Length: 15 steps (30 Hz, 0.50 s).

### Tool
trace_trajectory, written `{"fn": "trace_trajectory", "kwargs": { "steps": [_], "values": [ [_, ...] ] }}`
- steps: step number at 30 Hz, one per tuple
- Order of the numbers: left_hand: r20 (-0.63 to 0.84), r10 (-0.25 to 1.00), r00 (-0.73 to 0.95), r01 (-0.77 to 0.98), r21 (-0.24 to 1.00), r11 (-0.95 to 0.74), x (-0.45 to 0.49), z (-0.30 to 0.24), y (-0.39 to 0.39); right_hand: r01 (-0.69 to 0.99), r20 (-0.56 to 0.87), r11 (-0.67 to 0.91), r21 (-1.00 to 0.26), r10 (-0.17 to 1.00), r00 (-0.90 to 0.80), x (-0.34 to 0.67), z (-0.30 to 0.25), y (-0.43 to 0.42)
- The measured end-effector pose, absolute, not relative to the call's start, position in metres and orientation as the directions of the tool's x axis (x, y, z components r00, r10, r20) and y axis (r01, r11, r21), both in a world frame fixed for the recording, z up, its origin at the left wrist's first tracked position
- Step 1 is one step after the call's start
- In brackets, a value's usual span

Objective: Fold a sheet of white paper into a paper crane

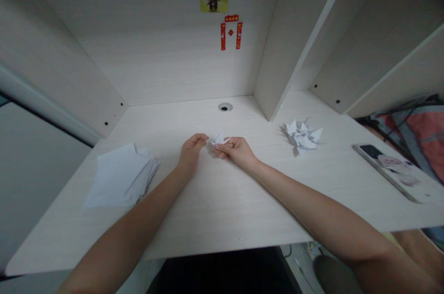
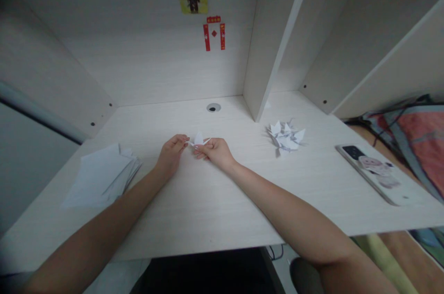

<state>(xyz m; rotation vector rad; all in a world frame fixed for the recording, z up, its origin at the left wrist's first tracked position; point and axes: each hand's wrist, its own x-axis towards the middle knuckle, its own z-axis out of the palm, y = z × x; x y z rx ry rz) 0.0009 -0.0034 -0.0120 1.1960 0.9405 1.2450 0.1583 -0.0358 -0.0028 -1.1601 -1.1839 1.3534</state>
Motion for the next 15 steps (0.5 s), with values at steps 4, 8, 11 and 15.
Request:
{"fn": "trace_trajectory", "kwargs": {
  "steps": [4,8,11,15],
  "values": [
    [0.094,0.987,0.127,-0.182,0.981,-0.070,0.000,-0.014,-0.003,-0.086,-0.071,-0.078,-0.993,0.994,-0.082,0.156,0.005,-0.039],
    [0.091,0.987,0.129,-0.173,0.983,-0.068,0.000,-0.012,-0.003,-0.090,-0.070,-0.075,-0.993,0.996,-0.063,0.155,0.008,-0.041],
    [0.087,0.990,0.113,-0.185,0.981,-0.065,0.000,-0.007,-0.004,-0.080,-0.044,-0.048,-0.996,0.998,-0.051,0.156,0.006,-0.040],
    [0.110,0.984,0.143,-0.102,0.990,-0.096,0.000,-0.003,-0.006,-0.100,-0.009,-0.014,-0.995,0.999,-0.044,0.156,0.007,-0.041]
  ]
}}
